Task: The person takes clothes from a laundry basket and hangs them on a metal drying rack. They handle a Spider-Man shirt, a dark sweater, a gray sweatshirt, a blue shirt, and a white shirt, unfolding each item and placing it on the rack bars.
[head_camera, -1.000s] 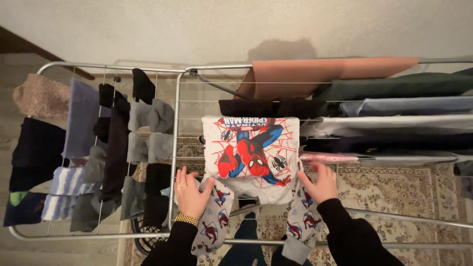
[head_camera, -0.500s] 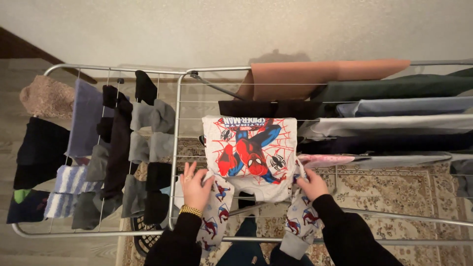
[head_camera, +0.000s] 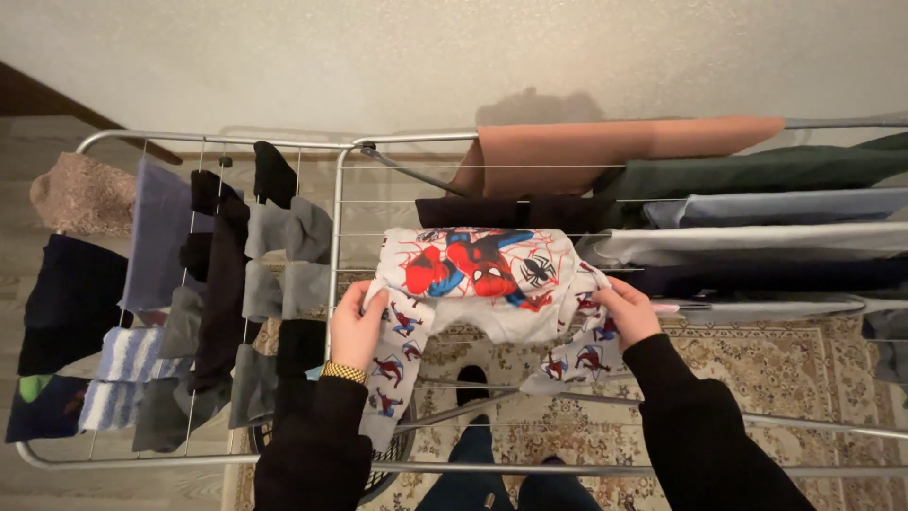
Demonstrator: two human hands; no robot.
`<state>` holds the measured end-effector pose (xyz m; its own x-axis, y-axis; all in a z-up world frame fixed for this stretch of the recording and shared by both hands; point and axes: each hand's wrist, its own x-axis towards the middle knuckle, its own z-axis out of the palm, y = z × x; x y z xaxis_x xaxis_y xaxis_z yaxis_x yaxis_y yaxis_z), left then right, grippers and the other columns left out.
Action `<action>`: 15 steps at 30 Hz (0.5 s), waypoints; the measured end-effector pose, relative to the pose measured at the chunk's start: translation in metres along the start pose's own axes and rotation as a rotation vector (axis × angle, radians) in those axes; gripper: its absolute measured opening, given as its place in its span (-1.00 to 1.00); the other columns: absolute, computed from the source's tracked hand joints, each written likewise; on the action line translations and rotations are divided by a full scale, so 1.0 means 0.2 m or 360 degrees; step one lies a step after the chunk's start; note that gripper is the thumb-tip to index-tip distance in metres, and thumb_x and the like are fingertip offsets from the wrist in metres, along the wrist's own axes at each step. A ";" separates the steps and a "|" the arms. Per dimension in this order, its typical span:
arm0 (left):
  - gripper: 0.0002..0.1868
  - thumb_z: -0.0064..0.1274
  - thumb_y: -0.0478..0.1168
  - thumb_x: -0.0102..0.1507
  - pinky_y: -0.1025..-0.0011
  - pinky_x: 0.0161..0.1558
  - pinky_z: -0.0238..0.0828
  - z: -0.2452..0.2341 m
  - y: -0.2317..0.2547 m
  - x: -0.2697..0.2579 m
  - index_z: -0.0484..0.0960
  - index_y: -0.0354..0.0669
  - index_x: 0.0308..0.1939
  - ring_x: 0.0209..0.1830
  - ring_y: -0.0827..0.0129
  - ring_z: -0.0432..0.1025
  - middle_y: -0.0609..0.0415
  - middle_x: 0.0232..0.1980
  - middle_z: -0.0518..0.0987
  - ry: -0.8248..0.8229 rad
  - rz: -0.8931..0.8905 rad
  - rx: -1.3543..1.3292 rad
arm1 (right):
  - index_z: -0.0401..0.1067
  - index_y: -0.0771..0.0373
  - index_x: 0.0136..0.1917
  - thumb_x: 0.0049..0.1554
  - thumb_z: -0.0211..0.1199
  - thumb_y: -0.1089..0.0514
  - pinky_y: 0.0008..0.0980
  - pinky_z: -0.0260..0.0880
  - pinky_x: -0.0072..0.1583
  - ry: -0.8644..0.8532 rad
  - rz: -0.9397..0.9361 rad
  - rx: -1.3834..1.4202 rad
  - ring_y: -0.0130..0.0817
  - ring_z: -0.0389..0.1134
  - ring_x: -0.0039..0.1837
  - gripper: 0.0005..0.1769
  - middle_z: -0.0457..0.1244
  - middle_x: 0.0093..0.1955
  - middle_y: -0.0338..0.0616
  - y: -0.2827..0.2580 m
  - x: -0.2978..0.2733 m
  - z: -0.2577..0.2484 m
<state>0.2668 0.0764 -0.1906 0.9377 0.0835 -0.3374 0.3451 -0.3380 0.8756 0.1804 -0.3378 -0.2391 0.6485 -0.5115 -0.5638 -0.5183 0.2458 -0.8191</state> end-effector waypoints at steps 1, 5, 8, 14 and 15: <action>-0.82 0.15 -0.11 0.33 0.30 0.13 0.41 0.02 -0.05 0.03 0.68 0.10 0.01 -0.04 0.48 0.47 0.10 -0.12 0.73 -0.0002 -0.0002 0.0001 | 0.55 0.17 0.25 -0.02 0.42 0.25 -0.10 0.48 0.15 0.0002 0.0003 0.0000 -0.14 0.46 0.08 -0.48 0.42 0.02 0.08 0.04 0.04 -0.01; -0.74 0.16 0.06 0.29 0.21 0.15 0.43 0.05 -0.18 0.09 0.69 0.25 0.04 0.11 0.23 0.56 0.15 -0.05 0.73 -0.0020 -0.0141 0.0310 | 0.58 0.02 0.25 0.00 0.54 0.01 -0.12 0.46 0.18 -0.0009 0.0078 -0.0358 -0.16 0.47 0.10 -0.48 0.44 0.02 0.02 0.17 0.16 -0.07; -0.67 0.16 0.16 0.27 0.17 0.14 0.45 0.04 -0.24 0.11 0.69 0.25 0.06 0.09 0.17 0.57 0.14 -0.05 0.73 -0.0058 -0.0237 0.0440 | 0.59 -0.03 0.26 0.01 0.53 -0.15 -0.11 0.41 0.25 -0.0045 0.0112 -0.0651 -0.09 0.46 0.16 -0.44 0.45 0.06 0.02 0.10 0.08 -0.08; -0.73 0.22 0.02 0.29 0.29 0.00 0.50 0.02 -0.15 0.07 0.77 0.01 -0.05 -0.14 0.35 0.55 0.05 -0.23 0.73 -0.0058 -0.0261 0.0089 | 0.59 0.03 0.25 -0.03 0.55 -0.15 -0.15 0.38 0.27 -0.0027 0.0124 -0.0641 -0.15 0.44 0.14 -0.40 0.45 0.04 -0.02 0.15 0.13 -0.10; -0.75 0.22 -0.06 0.30 0.35 -0.02 0.50 0.01 -0.06 0.04 0.77 -0.06 -0.02 -0.19 0.44 0.50 0.04 -0.24 0.72 -0.0023 -0.0268 -0.0096 | 0.56 0.15 0.28 -0.02 0.55 -0.04 -0.15 0.41 0.22 0.0022 0.0101 -0.0444 -0.17 0.43 0.08 -0.39 0.43 0.02 0.05 0.12 0.11 -0.08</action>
<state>0.2702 0.0792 -0.2057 0.8658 0.1205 -0.4856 0.4995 -0.2636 0.8253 0.1746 -0.3562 -0.2690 0.6031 -0.5139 -0.6101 -0.6923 0.0426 -0.7203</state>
